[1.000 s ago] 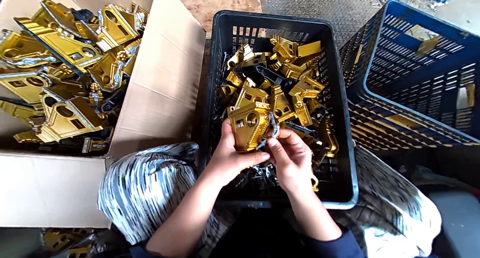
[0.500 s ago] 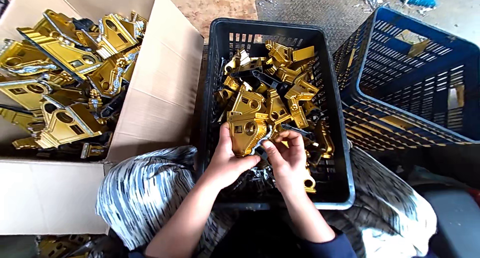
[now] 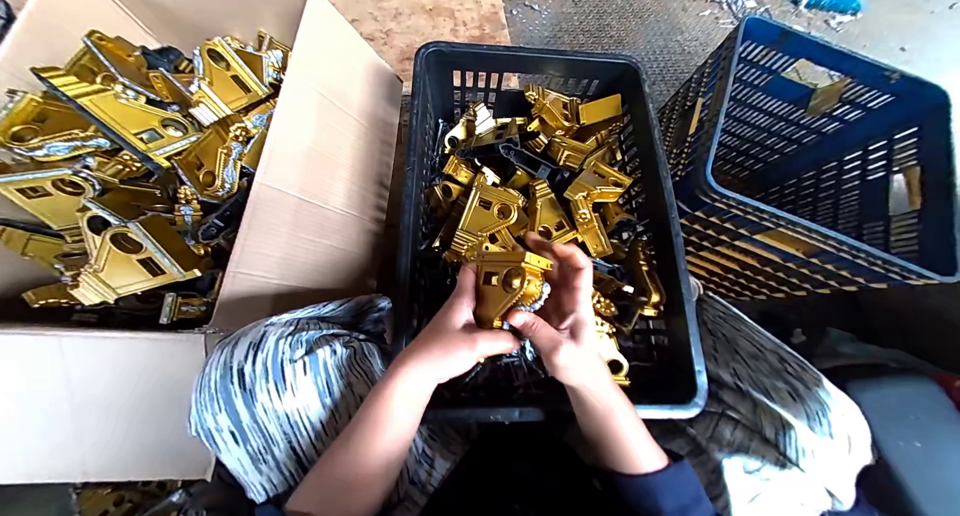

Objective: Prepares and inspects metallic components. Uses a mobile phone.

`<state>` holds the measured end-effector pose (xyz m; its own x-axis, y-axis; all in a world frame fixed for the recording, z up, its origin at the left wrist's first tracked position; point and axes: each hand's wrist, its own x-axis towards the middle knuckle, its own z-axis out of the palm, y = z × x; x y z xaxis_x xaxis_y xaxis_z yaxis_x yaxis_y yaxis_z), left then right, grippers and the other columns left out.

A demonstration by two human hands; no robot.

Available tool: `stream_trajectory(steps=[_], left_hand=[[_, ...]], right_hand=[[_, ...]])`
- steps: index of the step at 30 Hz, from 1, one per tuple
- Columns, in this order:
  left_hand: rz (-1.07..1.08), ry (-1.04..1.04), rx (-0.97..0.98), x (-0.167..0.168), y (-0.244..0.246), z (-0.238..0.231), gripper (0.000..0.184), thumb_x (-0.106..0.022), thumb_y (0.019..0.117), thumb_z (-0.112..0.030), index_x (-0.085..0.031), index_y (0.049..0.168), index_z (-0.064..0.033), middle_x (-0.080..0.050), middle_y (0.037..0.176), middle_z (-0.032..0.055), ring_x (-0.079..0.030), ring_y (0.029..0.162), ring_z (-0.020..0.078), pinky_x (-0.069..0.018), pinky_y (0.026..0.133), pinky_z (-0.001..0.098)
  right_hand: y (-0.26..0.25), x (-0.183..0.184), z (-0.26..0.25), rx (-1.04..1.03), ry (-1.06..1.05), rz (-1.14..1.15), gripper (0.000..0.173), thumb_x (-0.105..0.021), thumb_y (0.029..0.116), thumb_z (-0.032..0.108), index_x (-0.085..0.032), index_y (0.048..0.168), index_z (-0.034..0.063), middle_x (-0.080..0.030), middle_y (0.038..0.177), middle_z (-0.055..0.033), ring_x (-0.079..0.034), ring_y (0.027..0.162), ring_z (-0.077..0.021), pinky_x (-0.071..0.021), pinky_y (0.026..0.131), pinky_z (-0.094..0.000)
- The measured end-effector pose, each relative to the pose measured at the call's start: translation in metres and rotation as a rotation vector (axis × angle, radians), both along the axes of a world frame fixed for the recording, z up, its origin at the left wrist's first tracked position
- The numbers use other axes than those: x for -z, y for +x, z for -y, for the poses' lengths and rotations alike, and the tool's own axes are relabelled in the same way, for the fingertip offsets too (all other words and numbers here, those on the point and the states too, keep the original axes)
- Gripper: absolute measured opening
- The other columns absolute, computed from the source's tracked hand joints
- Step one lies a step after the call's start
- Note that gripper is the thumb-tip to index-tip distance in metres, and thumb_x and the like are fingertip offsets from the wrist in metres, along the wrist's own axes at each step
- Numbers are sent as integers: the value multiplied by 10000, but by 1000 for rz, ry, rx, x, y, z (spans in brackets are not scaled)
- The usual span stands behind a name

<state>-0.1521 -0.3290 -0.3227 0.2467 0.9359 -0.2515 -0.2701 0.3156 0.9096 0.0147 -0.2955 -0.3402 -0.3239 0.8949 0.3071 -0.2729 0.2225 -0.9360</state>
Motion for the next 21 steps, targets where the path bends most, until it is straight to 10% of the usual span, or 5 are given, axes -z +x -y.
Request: stream_trajectory(steps=[5, 9, 12, 15, 21], left_hand=[[60, 19, 2, 3, -5, -1, 987, -712, 726, 110, -223, 1530, -188, -622, 1270, 115, -679, 1093, 227, -605, 898, 392], [14, 37, -201, -7, -8, 0, 957, -729, 743, 76, -241, 1523, -188, -641, 1229, 91, -691, 1037, 201, -615, 851, 374], [31, 63, -473, -13, -22, -4, 854, -735, 822, 2, -264, 1499, -222, -617, 1184, 63, -680, 937, 178, -611, 778, 366], [177, 30, -670, -18, -28, -10, 582, -600, 1009, -188, -285, 1494, -250, -603, 1205, 58, -677, 955, 181, -606, 796, 358], [109, -62, -823, -18, -27, -17, 499, -368, 1101, -447, -334, 1553, -239, -584, 1356, 60, -647, 1129, 211, -574, 916, 426]], right_hand=[[-5, -15, -9, -21, -34, 11, 583, -709, 801, -102, -505, 1317, 80, -641, 1266, -102, -672, 1128, -206, -597, 957, -394], [-5, -22, -21, -83, -10, 253, 673, -744, 861, 60, -413, 1447, 46, -576, 1324, -106, -650, 1130, -189, -615, 905, -361], [0, -13, -16, -305, 39, 617, 387, -817, 851, 138, -709, 1217, 72, -711, 1091, -78, -669, 793, -142, -592, 699, -344], [-16, 3, 9, -610, 327, 1087, 198, -724, 914, 171, -775, 1102, 141, -741, 1156, -71, -710, 1048, -272, -571, 884, -565], [-59, 0, 13, -990, 303, 1470, 199, -598, 955, 31, -695, 1127, 47, -692, 1030, -237, -668, 1011, -460, -522, 795, -665]])
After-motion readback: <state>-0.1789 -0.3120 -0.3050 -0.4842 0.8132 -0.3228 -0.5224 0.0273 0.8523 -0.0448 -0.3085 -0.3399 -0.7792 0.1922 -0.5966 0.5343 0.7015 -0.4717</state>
